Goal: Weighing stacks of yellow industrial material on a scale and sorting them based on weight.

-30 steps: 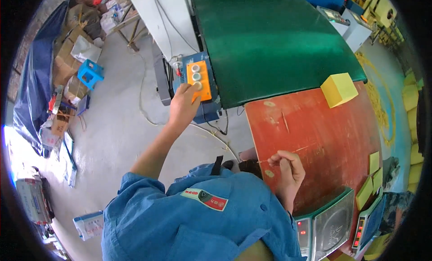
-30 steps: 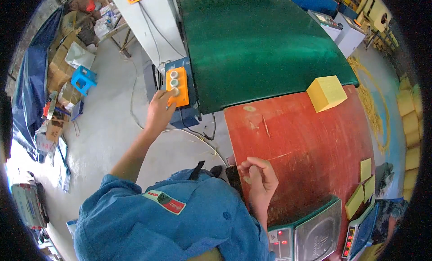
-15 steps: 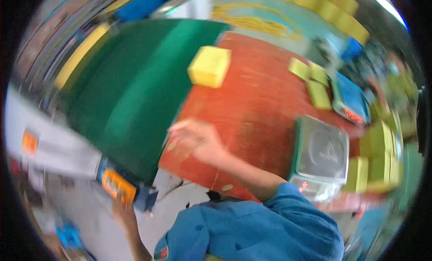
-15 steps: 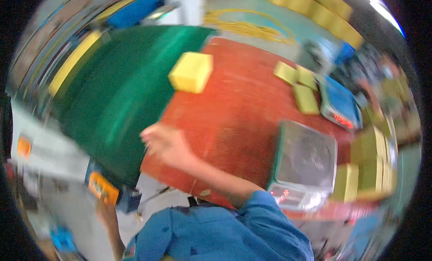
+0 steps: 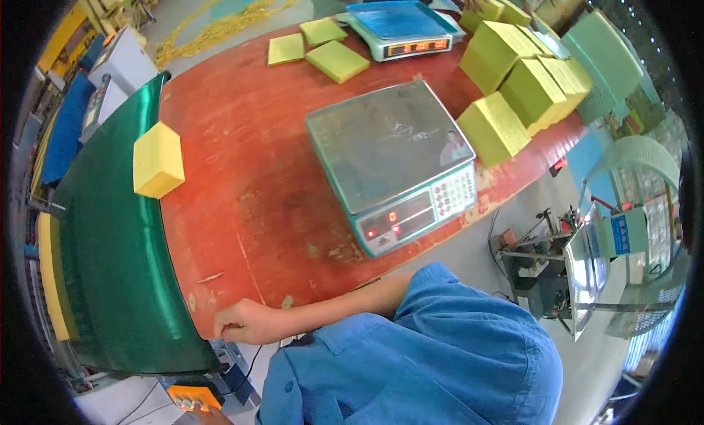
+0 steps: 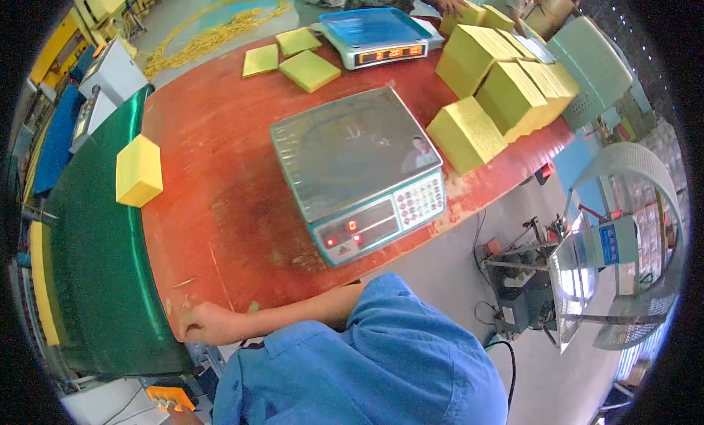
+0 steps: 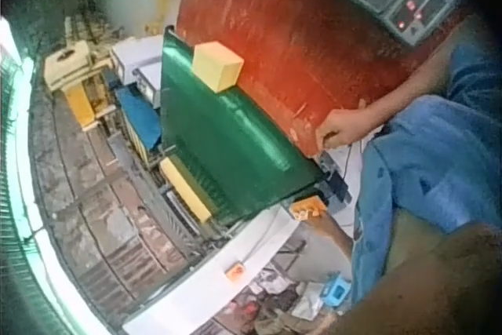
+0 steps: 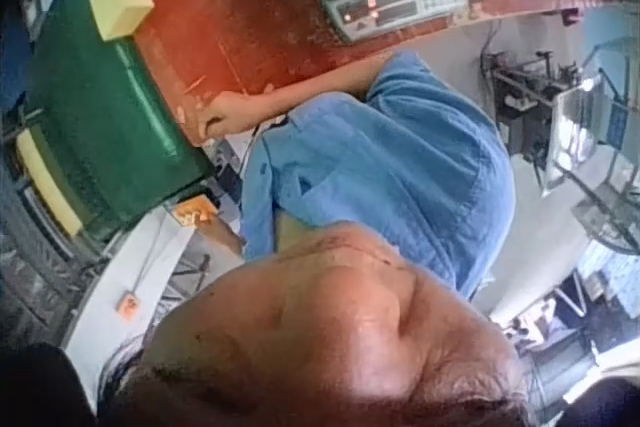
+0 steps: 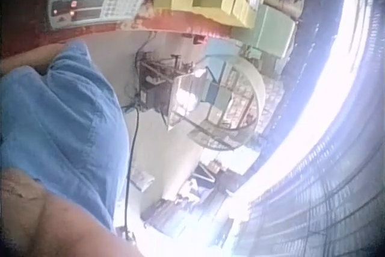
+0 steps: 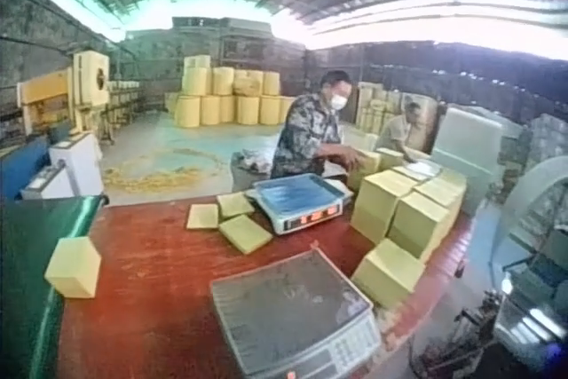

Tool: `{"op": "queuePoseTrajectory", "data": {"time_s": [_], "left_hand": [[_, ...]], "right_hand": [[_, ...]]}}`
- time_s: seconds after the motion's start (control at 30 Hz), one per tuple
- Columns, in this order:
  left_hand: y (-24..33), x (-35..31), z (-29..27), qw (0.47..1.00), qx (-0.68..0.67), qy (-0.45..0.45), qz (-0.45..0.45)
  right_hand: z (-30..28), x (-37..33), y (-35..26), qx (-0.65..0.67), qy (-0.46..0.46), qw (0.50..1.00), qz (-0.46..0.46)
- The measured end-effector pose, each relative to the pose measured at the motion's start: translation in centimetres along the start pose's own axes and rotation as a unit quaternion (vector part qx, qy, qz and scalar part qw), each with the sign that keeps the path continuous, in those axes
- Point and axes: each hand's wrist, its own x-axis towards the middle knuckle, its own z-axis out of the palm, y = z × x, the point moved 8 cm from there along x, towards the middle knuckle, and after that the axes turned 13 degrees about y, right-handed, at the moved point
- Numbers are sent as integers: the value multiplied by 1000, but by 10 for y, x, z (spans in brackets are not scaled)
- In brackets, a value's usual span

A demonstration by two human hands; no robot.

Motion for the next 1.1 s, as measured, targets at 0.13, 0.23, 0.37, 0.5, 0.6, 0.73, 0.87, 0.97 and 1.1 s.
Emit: {"op": "queuePoseTrajectory", "data": {"time_s": [0.13, 0.23, 0.37, 0.5, 0.6, 0.73, 0.87, 0.97, 1.1], "left_hand": [[-122, 28, 34, 989, 101, -61, -88], [-191, -17, 41, 854, 413, -248, 197], [72, 77, -9, 937, 321, -112, 81], [201, 161, -15, 984, 29, 72, 158], [288, 237, 37, 953, -172, 92, 230], [339, 368, 153, 957, -179, 111, 197], [315, 442, 285, 887, -426, -172, -54], [352, 410, 307, 825, -482, -281, -87], [373, 348, 290, 794, -486, -363, 20]], "right_hand": [[-16, -15, 0, 9, -10, 999, 40], [-17, -29, -7, -23, -32, 999, 27], [-94, -50, 1, -50, 40, 991, 117], [-80, -63, 15, -7, 9, 981, 192], [-80, -65, 29, -18, 36, 967, 253], [-89, -75, 45, 52, 125, 938, 320], [-94, -83, 51, 51, 158, 916, 365], [-105, -84, 52, 33, 204, 905, 372], [-114, -80, 57, 11, 232, 927, 295]]}}
